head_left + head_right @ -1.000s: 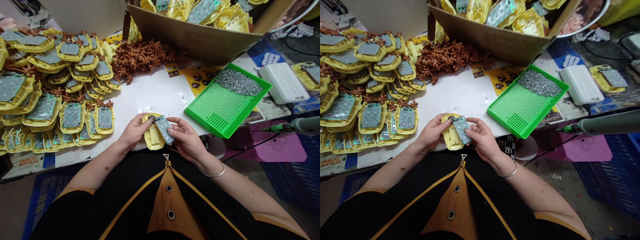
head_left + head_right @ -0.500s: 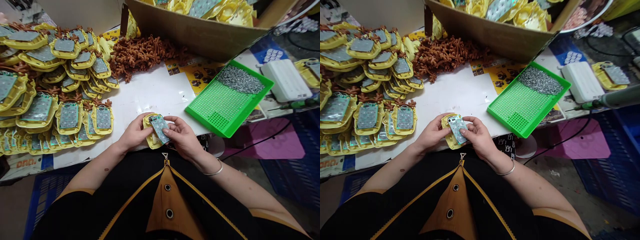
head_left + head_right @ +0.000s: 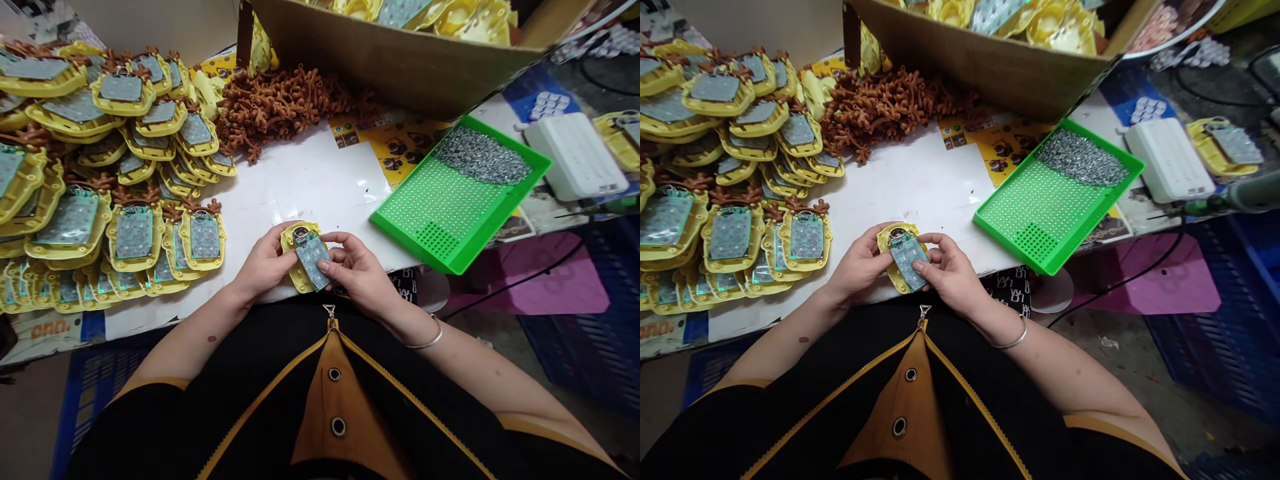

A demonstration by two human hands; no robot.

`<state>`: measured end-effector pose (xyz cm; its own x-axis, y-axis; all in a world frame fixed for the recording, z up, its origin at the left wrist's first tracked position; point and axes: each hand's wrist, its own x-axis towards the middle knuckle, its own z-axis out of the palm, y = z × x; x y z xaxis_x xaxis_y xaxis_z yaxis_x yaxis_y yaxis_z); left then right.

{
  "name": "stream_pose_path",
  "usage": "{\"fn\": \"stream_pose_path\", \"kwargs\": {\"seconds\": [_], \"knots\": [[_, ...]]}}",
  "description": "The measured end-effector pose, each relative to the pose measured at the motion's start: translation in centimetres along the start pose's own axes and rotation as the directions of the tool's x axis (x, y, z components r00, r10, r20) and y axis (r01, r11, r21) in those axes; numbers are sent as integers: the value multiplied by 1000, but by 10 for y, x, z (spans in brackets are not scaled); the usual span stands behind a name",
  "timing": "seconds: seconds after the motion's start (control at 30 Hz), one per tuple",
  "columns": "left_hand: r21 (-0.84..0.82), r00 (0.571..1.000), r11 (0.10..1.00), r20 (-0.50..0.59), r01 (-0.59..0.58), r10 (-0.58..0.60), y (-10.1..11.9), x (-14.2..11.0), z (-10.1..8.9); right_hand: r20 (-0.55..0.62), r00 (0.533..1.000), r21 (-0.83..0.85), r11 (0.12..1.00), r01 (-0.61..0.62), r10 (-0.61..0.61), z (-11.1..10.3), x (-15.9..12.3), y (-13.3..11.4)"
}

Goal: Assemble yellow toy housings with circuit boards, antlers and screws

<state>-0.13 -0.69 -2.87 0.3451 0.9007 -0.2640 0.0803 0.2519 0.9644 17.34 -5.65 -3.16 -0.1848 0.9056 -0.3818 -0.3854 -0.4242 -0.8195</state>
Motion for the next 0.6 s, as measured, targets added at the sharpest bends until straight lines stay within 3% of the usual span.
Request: {"fn": "stream_pose_path", "kwargs": {"seconds": [0.6], "knots": [[16,998,999,-34,-51,52,-3,0,-3,-22,999,-1,999,37,-37,5,0,1]]}}
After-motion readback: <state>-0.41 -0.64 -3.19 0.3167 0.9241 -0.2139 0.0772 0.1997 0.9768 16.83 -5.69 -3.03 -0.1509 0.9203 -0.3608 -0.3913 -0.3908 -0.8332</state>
